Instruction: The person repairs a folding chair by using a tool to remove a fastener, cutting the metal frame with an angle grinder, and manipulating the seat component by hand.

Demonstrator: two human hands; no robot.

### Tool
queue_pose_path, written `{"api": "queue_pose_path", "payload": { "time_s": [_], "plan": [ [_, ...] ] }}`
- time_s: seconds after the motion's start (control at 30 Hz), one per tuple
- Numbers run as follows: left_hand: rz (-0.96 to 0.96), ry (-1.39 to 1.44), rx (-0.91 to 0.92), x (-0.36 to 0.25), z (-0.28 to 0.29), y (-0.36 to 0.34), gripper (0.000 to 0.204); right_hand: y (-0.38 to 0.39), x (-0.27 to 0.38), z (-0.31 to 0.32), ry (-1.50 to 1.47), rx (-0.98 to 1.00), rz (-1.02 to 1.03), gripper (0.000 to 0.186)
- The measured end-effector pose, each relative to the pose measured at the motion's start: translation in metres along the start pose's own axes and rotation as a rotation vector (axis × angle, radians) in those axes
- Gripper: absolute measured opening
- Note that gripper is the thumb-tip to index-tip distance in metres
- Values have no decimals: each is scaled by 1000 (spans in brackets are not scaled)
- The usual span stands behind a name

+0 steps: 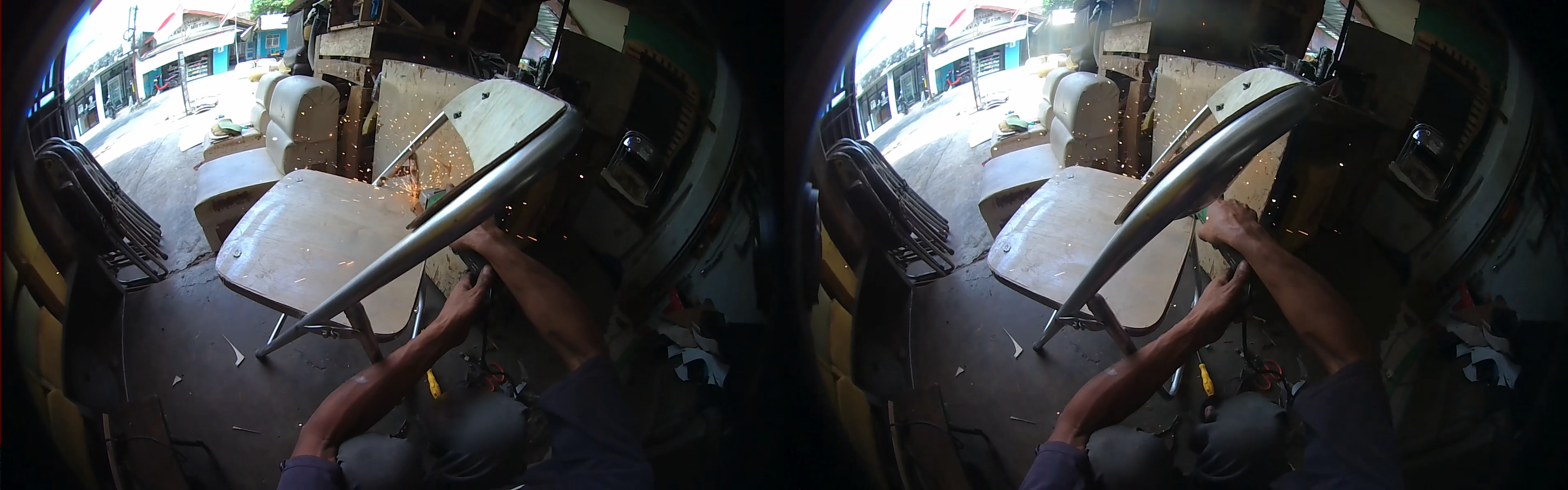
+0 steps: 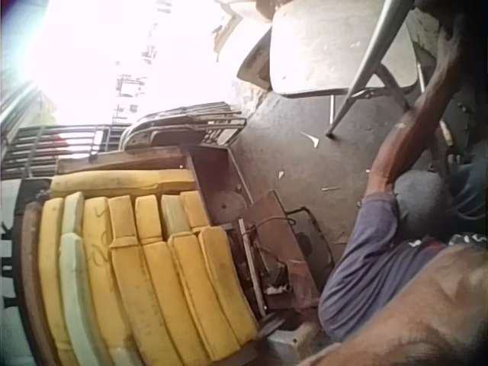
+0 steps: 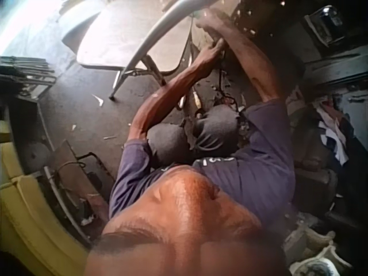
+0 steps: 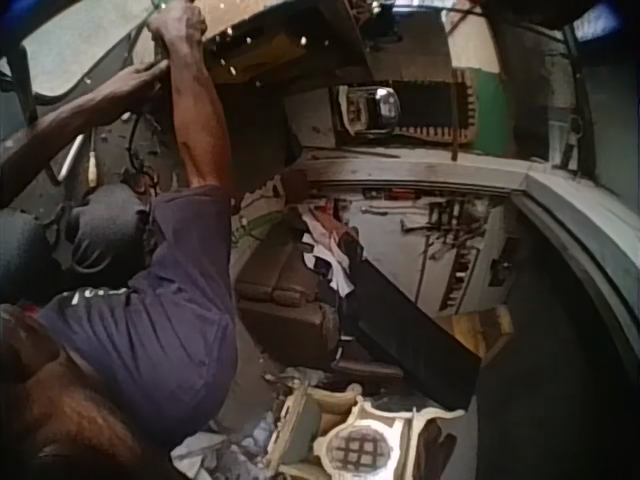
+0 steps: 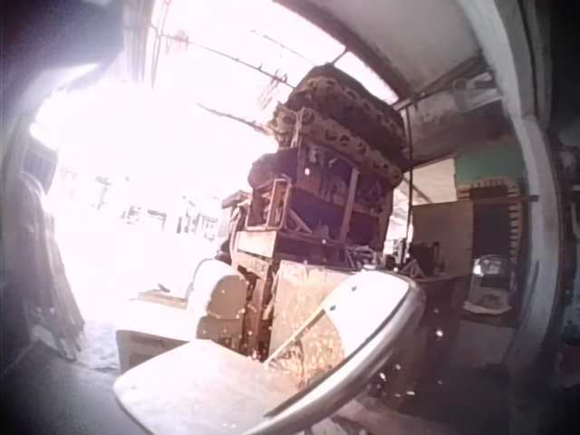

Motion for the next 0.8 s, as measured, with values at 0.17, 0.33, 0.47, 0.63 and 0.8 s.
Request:
{"api": "queue_pose_path", "payload": {
  "time_s": [0.17, 0.33, 0.47, 0.63, 0.8],
  "plan": [
    [-24, 42, 29, -1, -2, 1, 52, 6, 7, 6, 3, -123, 33, 51],
    [14, 20, 5, -6, -1, 5, 51, 8, 13, 11, -30, -47, 3, 49],
    [3, -47, 14, -7, -2, 3, 50, 5, 7, 6, -32, -65, 11, 50],
    [5, 29, 22, -7, -1, 6, 52, 5, 9, 6, -28, -10, 15, 53],
    [-10, 41, 30, -8, -3, 4, 51, 0, 5, 5, -32, -45, 28, 53]
  ]
}}
Point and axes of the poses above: each hand's wrist, its own y-axis away from the middle knuckle, its own z-axis out of the back of the hand, x = y × z, the point moved 7 cm from there along -y, towards the middle knuckle, and after that the axes turned 14 degrees about x, right-handed, at the moved point
